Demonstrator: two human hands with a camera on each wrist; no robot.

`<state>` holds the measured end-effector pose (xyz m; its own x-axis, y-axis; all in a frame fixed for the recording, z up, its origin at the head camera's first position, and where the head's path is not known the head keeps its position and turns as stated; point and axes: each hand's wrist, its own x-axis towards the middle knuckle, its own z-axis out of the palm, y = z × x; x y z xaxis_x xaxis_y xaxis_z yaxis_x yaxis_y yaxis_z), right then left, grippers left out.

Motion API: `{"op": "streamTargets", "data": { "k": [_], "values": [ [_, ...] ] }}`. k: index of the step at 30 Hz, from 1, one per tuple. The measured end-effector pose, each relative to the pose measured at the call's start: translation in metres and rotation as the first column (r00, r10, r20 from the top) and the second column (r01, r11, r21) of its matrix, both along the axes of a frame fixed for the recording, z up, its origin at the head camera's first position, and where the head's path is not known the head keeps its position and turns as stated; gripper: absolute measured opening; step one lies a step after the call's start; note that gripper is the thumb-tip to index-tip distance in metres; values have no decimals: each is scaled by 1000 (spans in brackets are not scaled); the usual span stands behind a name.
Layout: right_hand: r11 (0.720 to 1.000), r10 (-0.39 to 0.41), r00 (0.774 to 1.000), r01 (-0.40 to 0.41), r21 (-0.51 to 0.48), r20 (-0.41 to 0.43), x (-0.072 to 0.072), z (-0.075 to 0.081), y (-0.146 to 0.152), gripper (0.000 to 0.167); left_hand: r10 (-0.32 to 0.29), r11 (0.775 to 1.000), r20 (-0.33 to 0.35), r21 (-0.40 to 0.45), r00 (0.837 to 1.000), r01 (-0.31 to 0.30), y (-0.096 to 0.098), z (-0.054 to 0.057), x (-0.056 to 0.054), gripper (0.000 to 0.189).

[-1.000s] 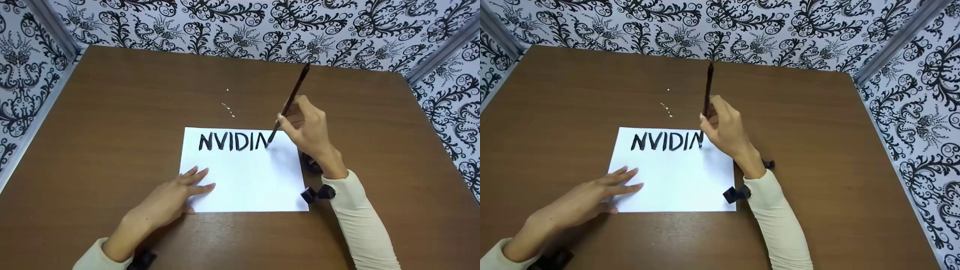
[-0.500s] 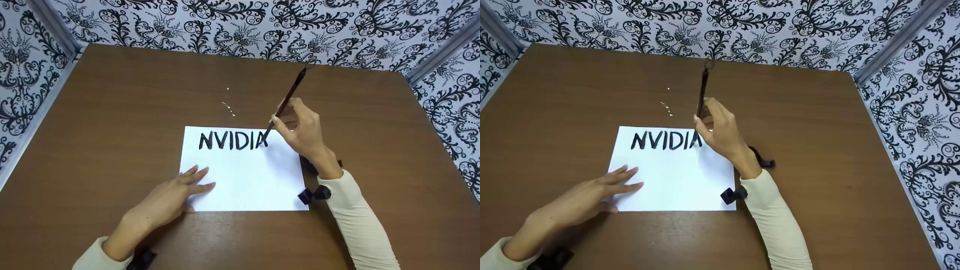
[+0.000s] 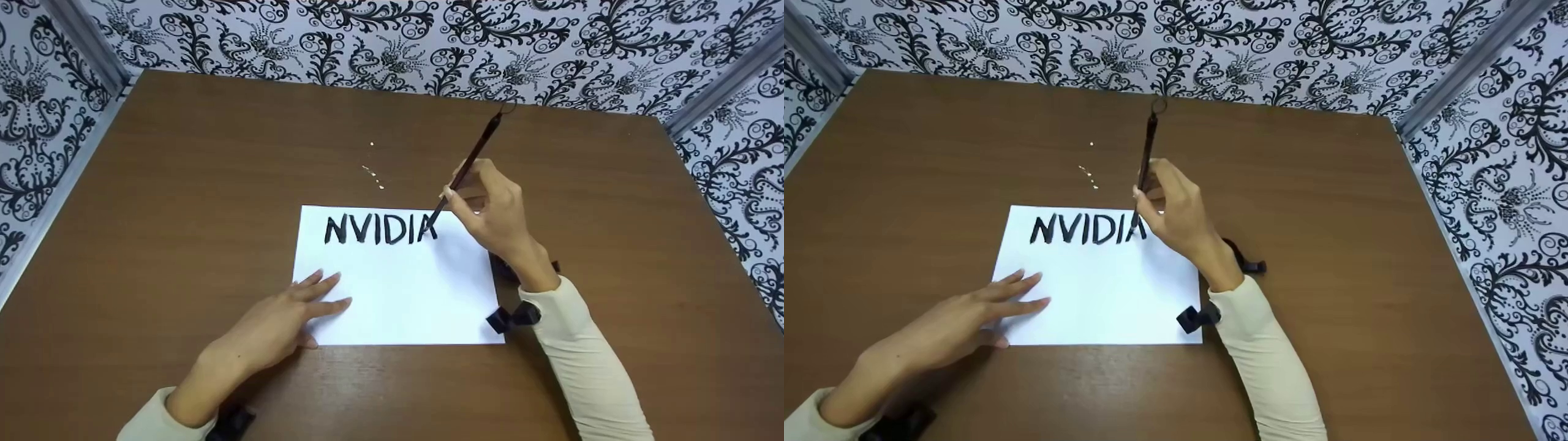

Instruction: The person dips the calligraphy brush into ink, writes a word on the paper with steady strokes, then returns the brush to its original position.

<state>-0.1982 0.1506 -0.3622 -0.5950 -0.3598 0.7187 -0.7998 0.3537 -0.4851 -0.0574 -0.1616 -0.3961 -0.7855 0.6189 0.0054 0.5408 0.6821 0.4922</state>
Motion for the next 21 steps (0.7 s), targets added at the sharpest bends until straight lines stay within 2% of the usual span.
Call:
{"op": "streamTargets", "data": {
  "k": [12, 21],
  "values": [
    [999, -14, 1000, 14, 44, 6, 0, 1, 2, 19, 3, 1000, -7, 10, 1000, -3, -1, 0, 0, 64],
    [999, -9, 1000, 9, 43, 17, -2, 0, 3, 17, 1, 1000, -10, 15, 1000, -1, 0, 0, 1, 66]
  ]
}}
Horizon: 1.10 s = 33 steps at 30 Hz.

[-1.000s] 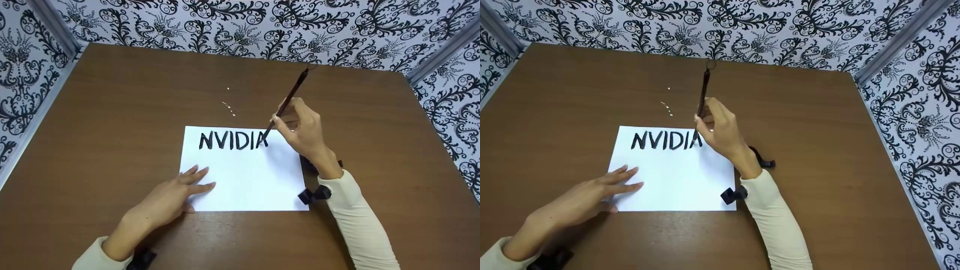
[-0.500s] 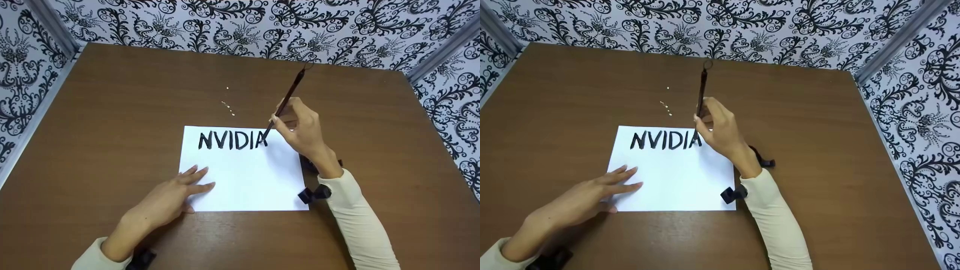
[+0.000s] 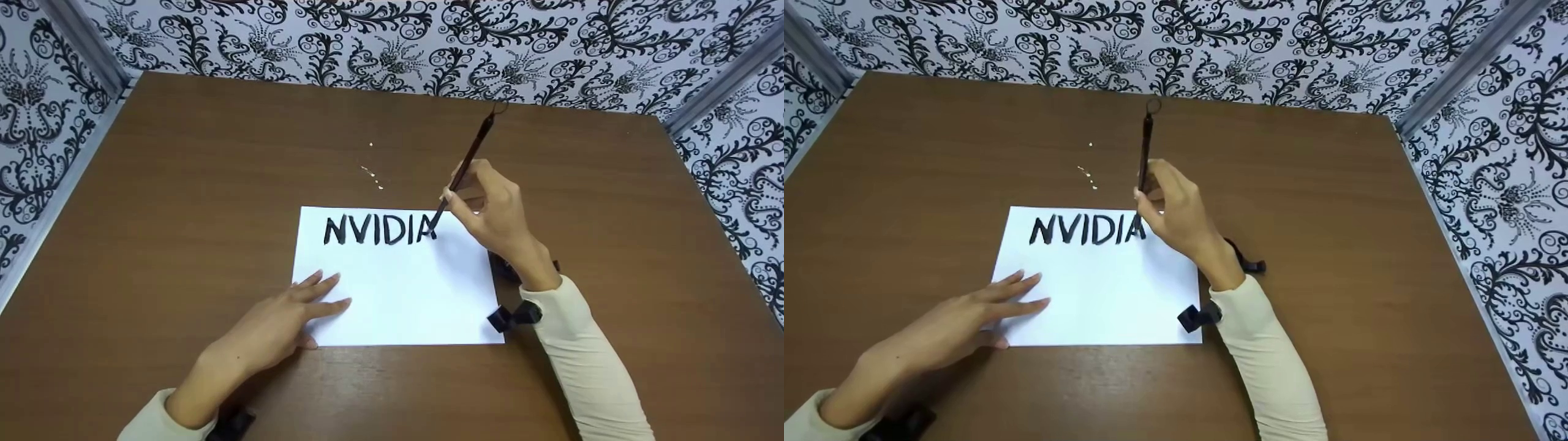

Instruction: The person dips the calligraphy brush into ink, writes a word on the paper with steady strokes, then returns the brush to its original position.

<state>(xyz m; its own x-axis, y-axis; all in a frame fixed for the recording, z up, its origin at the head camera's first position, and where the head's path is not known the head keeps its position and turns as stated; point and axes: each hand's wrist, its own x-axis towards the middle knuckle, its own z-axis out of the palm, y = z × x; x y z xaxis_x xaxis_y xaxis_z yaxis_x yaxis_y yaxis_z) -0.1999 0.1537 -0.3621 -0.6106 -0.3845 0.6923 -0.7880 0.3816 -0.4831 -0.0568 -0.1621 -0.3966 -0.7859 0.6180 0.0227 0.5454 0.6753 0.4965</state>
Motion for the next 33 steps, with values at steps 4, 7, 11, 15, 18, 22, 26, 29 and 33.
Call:
{"op": "streamTargets", "data": {
  "k": [4, 7, 11, 15, 18, 22, 26, 29, 33],
  "values": [
    [1000, 6, 1000, -6, 0, 1, 0, 1, 0, 17, 0, 1000, 5, 2, 1000, 0, 0, 0, 0, 65],
    [1000, 7, 1000, -7, 1, 3, 0, 1, 1, 17, 1, 1000, 5, 2, 1000, -1, 0, 0, 1, 64],
    [1000, -3, 1000, 3, 10, 4, 0, 2, 2, 17, 4, 1000, 2, 3, 1000, -4, 0, 0, 1, 64],
    [1000, -15, 1000, 15, 27, 0, 0, 3, 3, 18, 4, 1000, 0, 4, 1000, -4, 0, 0, 1, 64],
    [999, -18, 1000, 18, 37, -10, -1, 3, 4, 18, 2, 1000, -1, 1, 1000, -2, -1, 0, 1, 65],
    [999, -18, 1000, 18, 38, -9, -1, 4, 4, 18, 2, 1000, 0, -7, 1000, -2, 0, 0, 0, 65],
    [999, -21, 1000, 21, 41, -5, -1, 4, 5, 18, 5, 1000, 7, -20, 1000, -5, 1, 0, 0, 64],
    [999, -24, 1000, 24, 43, -5, -1, 3, 6, 18, 5, 1000, 13, -25, 1000, -5, 1, 0, -1, 64],
    [999, -27, 1000, 27, 39, 0, -2, 3, 6, 17, 8, 1000, 15, -24, 1000, -8, 1, 0, 0, 64]
  ]
}}
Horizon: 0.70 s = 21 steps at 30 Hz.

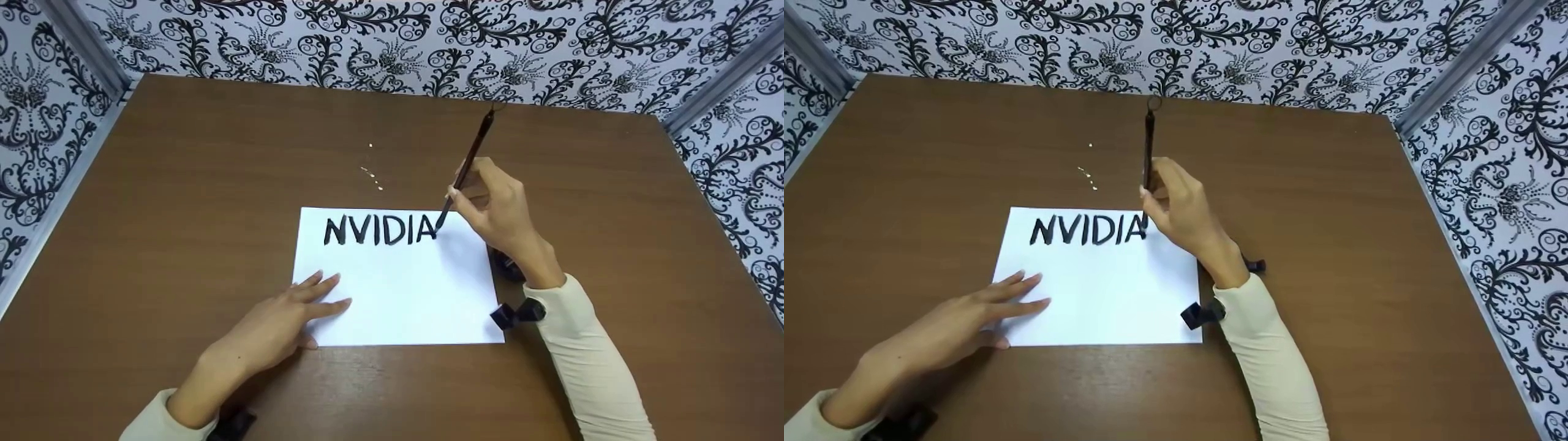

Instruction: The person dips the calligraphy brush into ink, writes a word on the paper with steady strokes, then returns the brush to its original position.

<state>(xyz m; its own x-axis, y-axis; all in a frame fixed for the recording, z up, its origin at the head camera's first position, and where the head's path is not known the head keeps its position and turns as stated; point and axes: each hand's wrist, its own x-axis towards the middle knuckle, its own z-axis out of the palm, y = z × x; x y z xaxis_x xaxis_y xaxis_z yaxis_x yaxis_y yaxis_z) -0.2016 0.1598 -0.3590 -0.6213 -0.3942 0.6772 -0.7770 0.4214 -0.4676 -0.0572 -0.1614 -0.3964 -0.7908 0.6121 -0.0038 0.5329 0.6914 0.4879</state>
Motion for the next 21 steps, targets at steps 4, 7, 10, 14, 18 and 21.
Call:
{"op": "streamTargets", "data": {
  "k": [4, 7, 10, 14, 18, 21],
  "values": [
    [1000, -7, 1000, 7, 8, 4, 1, 2, 0, 18, 1, 1000, -8, 4, 1000, -1, 0, 0, 0, 64],
    [1000, -11, 1000, 11, -1, 11, 2, 5, 1, 18, -4, 1000, -14, 10, 1000, 5, 0, 0, 1, 64],
    [998, -14, 1000, 15, -54, 22, 5, 11, 4, 20, -9, 1000, -14, 18, 1000, 9, 0, 0, 1, 64],
    [988, -28, 999, 31, -154, 22, 9, 23, 10, 25, -11, 1000, -10, 17, 1000, 11, 0, 1, 1, 63],
    [970, -68, 997, 73, -232, 28, 14, 40, 21, 30, -6, 1000, -9, 8, 1000, 6, 1, 1, 0, 63],
    [946, -91, 992, 115, -302, 91, 20, 51, 31, 33, -6, 1000, -11, 2, 1000, 6, 1, 0, 0, 63]
  ]
}}
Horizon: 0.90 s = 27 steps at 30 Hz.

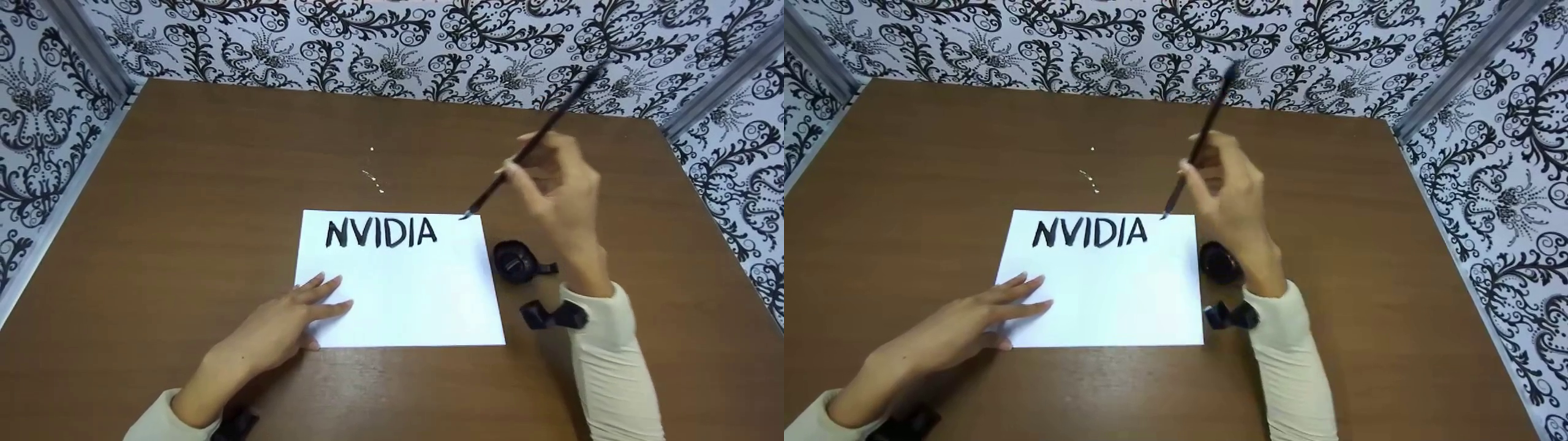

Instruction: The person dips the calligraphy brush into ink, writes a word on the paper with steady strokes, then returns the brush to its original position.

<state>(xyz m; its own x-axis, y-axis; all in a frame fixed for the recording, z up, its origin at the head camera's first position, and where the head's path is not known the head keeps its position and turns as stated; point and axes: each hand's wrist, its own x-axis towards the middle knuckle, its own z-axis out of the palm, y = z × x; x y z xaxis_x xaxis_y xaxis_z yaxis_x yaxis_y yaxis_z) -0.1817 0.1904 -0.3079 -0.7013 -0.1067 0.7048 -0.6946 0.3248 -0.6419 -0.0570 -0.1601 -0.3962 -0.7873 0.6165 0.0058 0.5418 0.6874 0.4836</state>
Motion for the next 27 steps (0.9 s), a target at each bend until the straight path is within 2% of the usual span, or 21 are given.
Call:
{"op": "streamTargets", "data": {
  "k": [4, 7, 10, 14, 19, 24, 25, 27],
  "values": [
    [999, -27, 991, 30, -20, 129, 10, 14, 17, 36, 3, 1000, 5, -3, 1000, -3, 1, 0, 0, 64],
    [996, -62, 978, 50, 67, 197, 14, 22, 30, 36, 12, 1000, 9, -7, 1000, -12, 0, 0, 0, 64],
    [984, -104, 967, 66, 167, 232, 17, 27, 43, 38, 13, 1000, 8, -4, 1000, -13, -1, -1, 0, 64],
    [956, -185, 925, 92, 279, 331, 21, 29, 60, 42, 7, 1000, 11, 6, 1000, -7, -1, -2, 0, 64],
    [902, -292, 827, 70, 427, 480, 19, 27, 74, 55, 5, 1000, 26, 6, 1000, -5, -1, -1, 0, 65],
    [851, -343, 715, -39, 524, 609, 7, 14, 89, 72, 12, 1000, 41, 5, 999, -12, -2, 0, 0, 65],
    [848, -345, 693, -58, 527, 633, 3, 9, 91, 73, 11, 1000, 39, 8, 999, -11, -2, -1, 0, 65],
    [861, -323, 652, -99, 500, 686, -4, -2, 96, 72, 11, 1000, 37, 12, 999, -11, -2, -1, 1, 65]
  ]
}}
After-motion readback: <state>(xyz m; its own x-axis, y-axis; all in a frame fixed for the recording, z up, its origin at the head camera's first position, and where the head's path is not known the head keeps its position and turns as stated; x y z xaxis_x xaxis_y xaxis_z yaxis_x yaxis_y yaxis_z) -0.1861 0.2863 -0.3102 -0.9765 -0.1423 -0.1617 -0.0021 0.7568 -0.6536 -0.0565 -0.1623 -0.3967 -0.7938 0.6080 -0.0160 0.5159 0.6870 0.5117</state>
